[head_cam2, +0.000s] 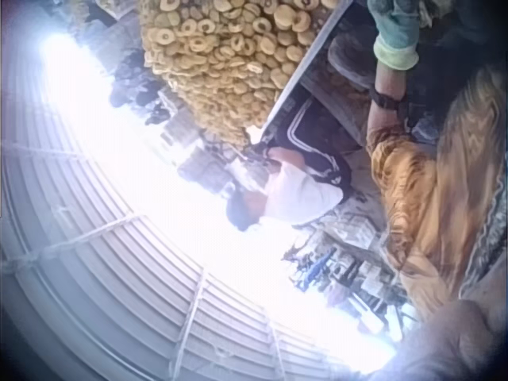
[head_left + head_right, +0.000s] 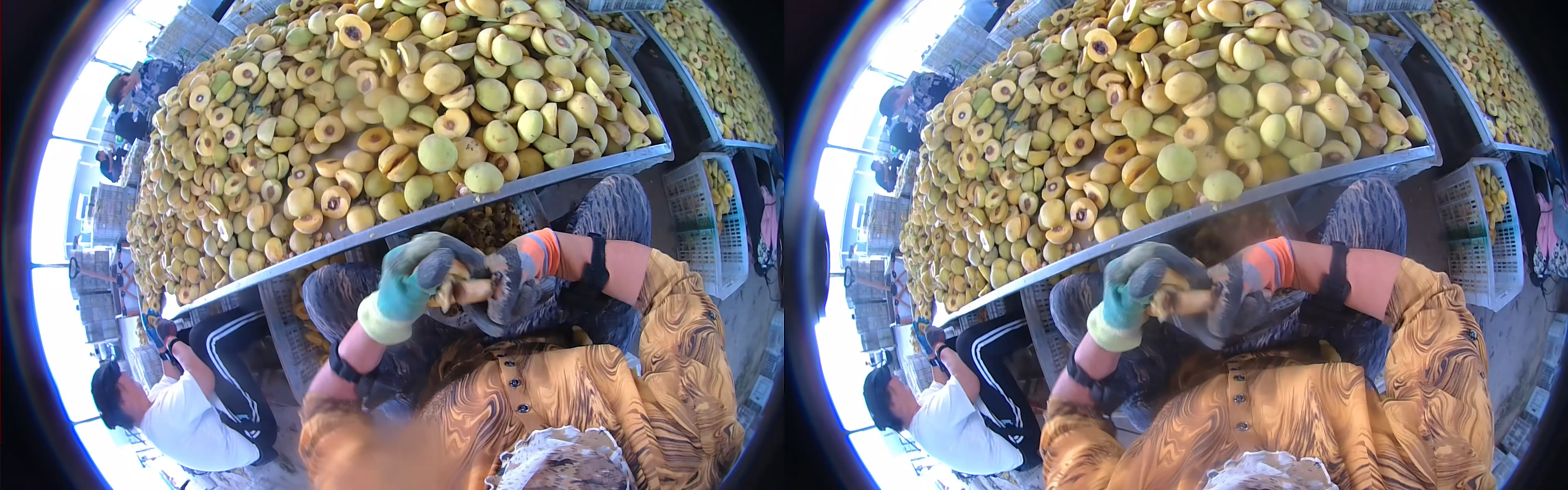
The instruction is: The person processes fruit on a large table, picking up individual pieces, removing the pits using a small tool, and placing the pitted fruit into a basket.
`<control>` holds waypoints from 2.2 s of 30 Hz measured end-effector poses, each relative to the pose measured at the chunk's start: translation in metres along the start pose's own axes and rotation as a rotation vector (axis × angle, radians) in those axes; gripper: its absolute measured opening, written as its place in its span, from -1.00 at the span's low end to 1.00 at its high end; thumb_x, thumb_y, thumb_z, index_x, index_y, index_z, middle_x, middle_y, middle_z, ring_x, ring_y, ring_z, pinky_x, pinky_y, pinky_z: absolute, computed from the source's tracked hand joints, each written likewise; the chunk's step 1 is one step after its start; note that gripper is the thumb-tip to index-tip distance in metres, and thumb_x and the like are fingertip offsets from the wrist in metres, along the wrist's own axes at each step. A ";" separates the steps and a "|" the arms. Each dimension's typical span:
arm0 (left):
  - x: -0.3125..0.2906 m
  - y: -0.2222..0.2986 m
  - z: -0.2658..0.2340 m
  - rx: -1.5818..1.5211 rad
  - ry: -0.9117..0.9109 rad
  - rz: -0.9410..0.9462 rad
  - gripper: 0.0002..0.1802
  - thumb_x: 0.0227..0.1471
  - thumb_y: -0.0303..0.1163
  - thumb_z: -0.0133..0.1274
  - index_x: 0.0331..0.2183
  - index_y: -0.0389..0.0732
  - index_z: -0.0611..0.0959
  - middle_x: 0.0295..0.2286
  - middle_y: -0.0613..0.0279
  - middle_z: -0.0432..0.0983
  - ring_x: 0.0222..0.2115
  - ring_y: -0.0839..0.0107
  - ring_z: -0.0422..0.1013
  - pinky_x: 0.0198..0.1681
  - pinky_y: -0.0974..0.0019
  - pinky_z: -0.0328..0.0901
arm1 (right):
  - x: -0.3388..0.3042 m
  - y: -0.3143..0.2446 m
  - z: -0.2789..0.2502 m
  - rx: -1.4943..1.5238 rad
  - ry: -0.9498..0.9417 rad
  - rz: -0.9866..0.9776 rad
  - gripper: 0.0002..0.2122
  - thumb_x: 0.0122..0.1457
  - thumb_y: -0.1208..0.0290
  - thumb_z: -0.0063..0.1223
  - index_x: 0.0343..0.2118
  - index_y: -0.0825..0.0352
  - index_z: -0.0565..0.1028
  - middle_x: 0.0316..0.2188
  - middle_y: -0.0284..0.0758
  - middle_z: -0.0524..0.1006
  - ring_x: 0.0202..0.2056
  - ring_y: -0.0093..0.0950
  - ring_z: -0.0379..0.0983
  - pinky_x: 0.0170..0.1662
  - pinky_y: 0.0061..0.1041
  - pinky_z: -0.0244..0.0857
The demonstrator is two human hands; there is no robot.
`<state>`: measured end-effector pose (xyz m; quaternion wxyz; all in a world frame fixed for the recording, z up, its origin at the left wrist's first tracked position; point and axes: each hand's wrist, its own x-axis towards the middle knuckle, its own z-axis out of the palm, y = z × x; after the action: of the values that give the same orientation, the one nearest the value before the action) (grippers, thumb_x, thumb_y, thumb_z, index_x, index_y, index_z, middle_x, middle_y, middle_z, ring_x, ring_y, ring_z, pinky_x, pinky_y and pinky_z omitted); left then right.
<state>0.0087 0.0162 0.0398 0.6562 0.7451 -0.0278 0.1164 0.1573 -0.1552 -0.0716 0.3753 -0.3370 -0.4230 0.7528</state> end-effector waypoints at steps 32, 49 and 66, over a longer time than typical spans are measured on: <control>0.039 -0.102 -0.140 1.640 0.081 -0.336 -0.60 -0.20 -0.40 0.18 -0.22 -0.17 0.51 -0.25 0.00 0.42 -0.25 0.07 0.44 -0.27 0.09 0.38 | 0.017 -0.080 0.000 -0.373 0.324 0.203 -0.71 0.01 0.19 0.19 -0.48 0.38 0.54 -0.65 -0.31 0.50 -0.57 -0.50 0.42 -0.48 -0.42 0.28; 0.056 -0.075 -0.020 -0.194 0.707 -0.150 -0.69 0.18 -0.27 -0.11 -0.31 -0.31 0.61 -0.39 0.23 0.55 -0.37 0.48 0.45 -0.25 0.43 0.35 | 0.037 -0.070 -0.011 -0.331 0.895 -0.269 -0.79 0.06 0.35 0.21 -0.31 0.34 0.47 -0.52 -0.40 0.50 -0.45 -0.55 0.42 -0.37 -0.53 0.32; 0.056 -0.088 0.006 0.143 0.733 0.095 -0.71 0.22 -0.28 -0.05 -0.22 -0.33 0.56 -0.28 0.22 0.47 -0.34 0.49 0.38 -0.26 0.42 0.32 | 0.046 -0.042 -0.037 -1.401 0.707 0.006 -0.81 0.14 0.28 0.02 -0.29 0.28 0.49 -0.46 -0.16 0.51 -0.38 -0.21 0.46 -0.17 -0.23 0.29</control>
<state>0.0806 0.0282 -0.0348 0.5628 0.6958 0.1824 0.4072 0.1768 -0.0867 -0.0579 0.1857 -0.7160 -0.6538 0.1595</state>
